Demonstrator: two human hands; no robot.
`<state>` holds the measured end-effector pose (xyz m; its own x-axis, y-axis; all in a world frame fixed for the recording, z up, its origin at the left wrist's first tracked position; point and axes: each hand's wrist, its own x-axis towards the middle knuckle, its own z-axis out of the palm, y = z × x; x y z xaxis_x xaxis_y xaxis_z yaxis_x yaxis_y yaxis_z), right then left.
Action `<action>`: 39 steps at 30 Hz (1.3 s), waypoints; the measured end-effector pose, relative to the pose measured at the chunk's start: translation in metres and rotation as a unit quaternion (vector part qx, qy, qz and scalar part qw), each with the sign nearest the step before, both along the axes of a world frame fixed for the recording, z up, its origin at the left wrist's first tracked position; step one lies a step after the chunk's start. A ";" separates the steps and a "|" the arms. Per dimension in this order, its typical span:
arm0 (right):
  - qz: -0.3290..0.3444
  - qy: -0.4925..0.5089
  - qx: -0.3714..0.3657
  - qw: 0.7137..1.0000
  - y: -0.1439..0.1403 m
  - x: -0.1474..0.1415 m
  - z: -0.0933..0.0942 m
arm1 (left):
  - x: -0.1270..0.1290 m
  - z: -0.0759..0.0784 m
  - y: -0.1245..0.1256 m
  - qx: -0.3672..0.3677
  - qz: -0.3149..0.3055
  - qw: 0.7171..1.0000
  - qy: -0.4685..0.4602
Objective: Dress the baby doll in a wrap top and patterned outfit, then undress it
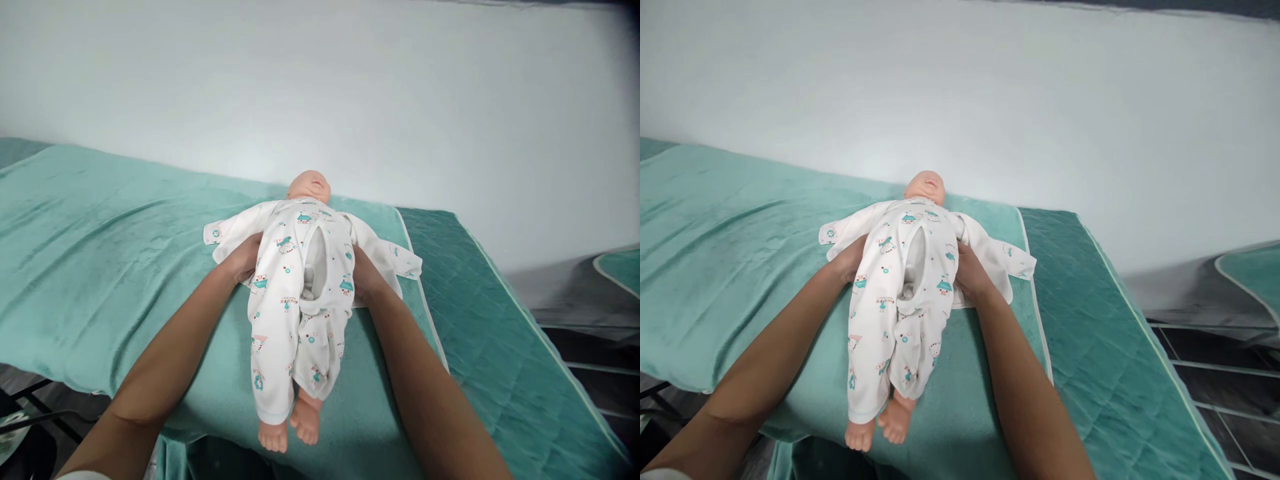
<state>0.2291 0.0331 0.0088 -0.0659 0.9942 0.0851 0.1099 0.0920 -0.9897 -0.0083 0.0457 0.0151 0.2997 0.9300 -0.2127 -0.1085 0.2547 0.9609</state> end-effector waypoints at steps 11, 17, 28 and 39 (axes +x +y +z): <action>-0.031 -0.059 0.016 0.998 -0.001 0.001 0.003 | 0.002 -0.007 0.005 -0.010 0.048 0.999 0.001; -0.043 -0.063 0.040 0.996 -0.001 -0.002 0.002 | 0.006 0.000 0.003 0.093 0.071 0.991 0.069; -0.094 -0.066 0.044 0.992 -0.006 -0.003 -0.007 | 0.000 -0.008 -0.003 0.247 0.081 0.959 0.115; -0.095 -0.178 0.236 0.950 -0.170 -0.017 -0.024 | -0.024 -0.027 -0.159 0.241 0.189 0.934 0.185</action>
